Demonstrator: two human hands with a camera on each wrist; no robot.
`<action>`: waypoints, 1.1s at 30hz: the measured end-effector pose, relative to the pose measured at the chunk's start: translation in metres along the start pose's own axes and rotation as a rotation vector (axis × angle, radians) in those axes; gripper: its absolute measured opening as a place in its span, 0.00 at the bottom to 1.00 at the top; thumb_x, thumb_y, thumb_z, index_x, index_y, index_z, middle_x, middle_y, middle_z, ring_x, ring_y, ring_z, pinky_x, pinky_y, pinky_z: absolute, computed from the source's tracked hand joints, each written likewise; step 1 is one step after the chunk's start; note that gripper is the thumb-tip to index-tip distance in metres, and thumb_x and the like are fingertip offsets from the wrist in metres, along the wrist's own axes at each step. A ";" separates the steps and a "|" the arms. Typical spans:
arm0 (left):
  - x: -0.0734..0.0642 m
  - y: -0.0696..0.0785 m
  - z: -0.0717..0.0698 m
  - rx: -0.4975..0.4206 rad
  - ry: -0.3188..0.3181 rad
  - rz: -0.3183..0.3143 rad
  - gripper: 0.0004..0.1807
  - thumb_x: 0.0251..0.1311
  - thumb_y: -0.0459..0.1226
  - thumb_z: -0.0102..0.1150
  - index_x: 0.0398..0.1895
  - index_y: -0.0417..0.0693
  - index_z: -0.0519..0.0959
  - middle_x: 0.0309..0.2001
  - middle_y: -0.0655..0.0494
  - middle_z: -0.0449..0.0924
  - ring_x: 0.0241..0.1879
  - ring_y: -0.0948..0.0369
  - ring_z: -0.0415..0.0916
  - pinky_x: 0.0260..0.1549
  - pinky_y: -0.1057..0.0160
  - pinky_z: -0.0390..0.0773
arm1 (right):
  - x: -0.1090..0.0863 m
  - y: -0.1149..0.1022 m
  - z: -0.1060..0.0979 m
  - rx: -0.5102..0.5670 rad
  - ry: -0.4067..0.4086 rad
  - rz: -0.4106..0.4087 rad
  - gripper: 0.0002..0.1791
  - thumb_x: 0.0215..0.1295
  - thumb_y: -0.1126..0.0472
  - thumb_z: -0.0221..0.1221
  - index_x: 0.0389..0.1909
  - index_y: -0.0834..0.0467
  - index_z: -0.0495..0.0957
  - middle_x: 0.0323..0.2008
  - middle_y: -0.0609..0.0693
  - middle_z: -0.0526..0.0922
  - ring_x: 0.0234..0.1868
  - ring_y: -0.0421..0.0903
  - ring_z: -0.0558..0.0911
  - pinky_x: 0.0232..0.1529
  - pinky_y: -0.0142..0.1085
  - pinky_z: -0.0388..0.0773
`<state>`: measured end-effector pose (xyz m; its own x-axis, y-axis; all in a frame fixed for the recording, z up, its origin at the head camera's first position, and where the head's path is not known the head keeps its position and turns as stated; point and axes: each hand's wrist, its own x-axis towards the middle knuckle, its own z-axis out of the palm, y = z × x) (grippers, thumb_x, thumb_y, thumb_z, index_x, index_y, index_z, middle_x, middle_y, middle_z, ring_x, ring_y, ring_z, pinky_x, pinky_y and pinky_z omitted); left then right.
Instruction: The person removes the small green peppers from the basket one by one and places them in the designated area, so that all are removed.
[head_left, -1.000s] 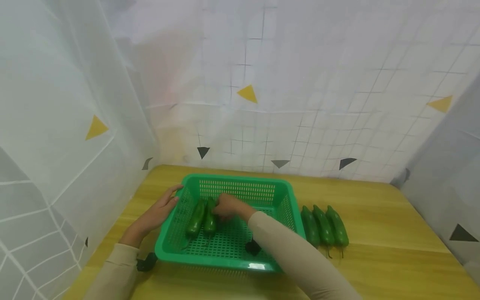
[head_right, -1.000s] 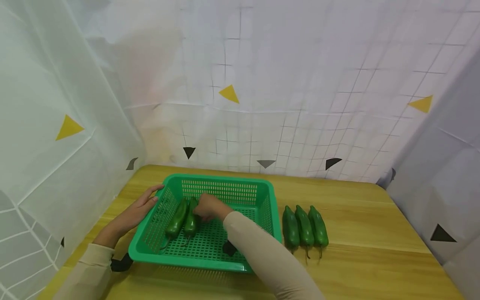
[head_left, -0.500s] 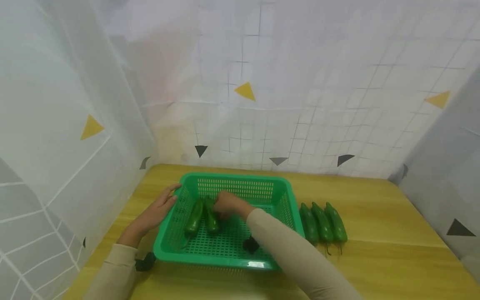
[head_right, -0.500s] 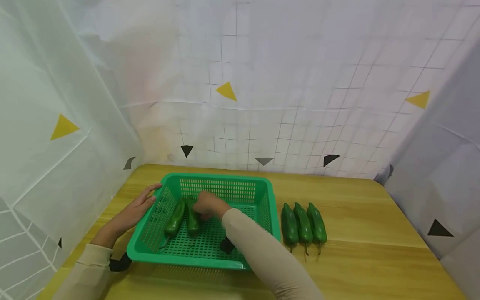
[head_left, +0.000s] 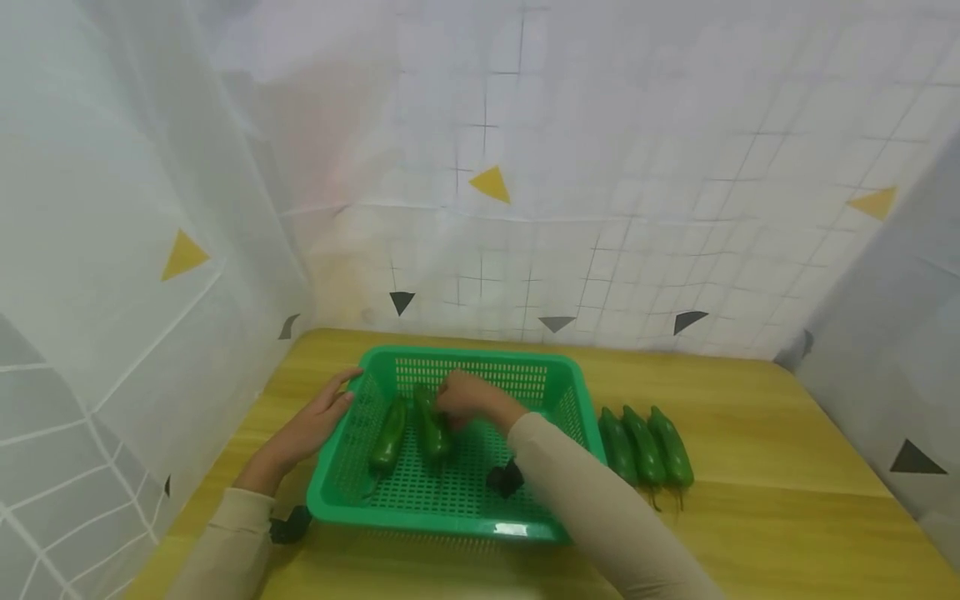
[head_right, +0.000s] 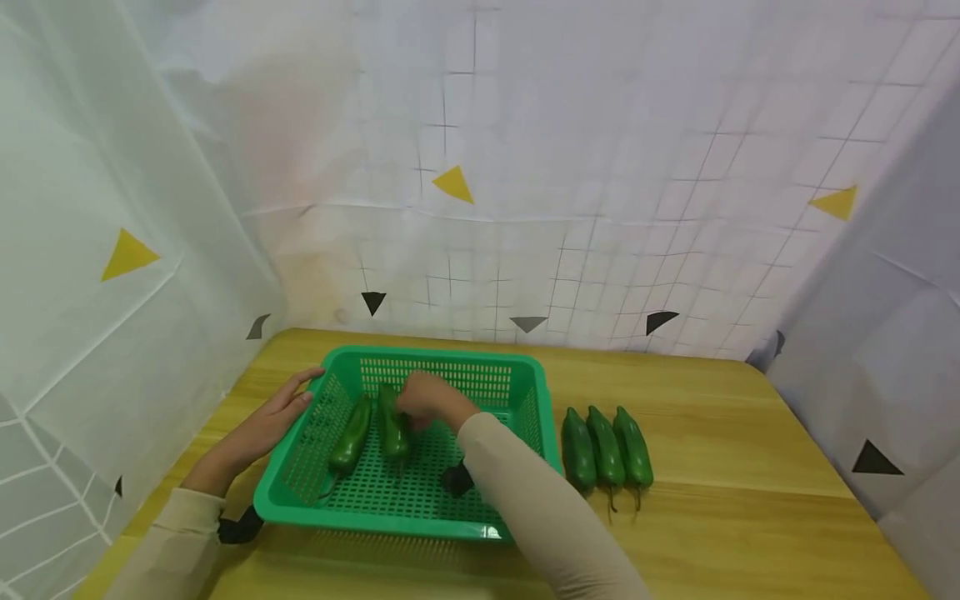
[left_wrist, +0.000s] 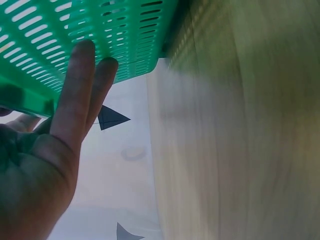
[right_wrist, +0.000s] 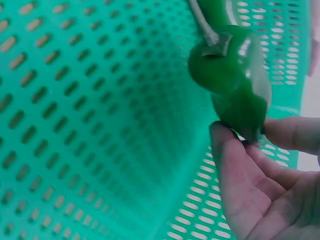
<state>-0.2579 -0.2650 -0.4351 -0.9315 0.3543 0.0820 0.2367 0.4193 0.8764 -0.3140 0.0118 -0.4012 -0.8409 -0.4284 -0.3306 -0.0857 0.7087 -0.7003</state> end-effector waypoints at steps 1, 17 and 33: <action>0.001 0.000 0.000 -0.002 -0.002 0.000 0.30 0.83 0.47 0.34 0.81 0.49 0.48 0.79 0.37 0.42 0.72 0.32 0.52 0.64 0.28 0.56 | -0.001 0.000 -0.003 0.007 -0.001 -0.007 0.07 0.70 0.66 0.59 0.36 0.65 0.83 0.31 0.56 0.84 0.32 0.50 0.86 0.33 0.38 0.85; 0.004 0.000 0.001 -0.018 -0.005 -0.014 0.30 0.83 0.47 0.34 0.81 0.49 0.47 0.77 0.33 0.49 0.69 0.32 0.59 0.63 0.31 0.63 | -0.032 0.006 -0.035 -0.020 0.020 -0.142 0.08 0.69 0.65 0.59 0.39 0.64 0.85 0.31 0.52 0.85 0.31 0.46 0.85 0.37 0.44 0.86; 0.007 -0.003 0.000 -0.013 -0.008 -0.020 0.30 0.83 0.49 0.32 0.81 0.51 0.47 0.78 0.36 0.47 0.71 0.33 0.55 0.64 0.30 0.58 | -0.063 0.035 -0.085 0.116 0.067 -0.112 0.17 0.69 0.64 0.60 0.55 0.69 0.78 0.48 0.60 0.83 0.40 0.51 0.87 0.43 0.44 0.85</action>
<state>-0.2654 -0.2641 -0.4373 -0.9336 0.3531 0.0608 0.2148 0.4156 0.8838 -0.3095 0.1114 -0.3508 -0.8636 -0.4602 -0.2061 -0.1222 0.5876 -0.7999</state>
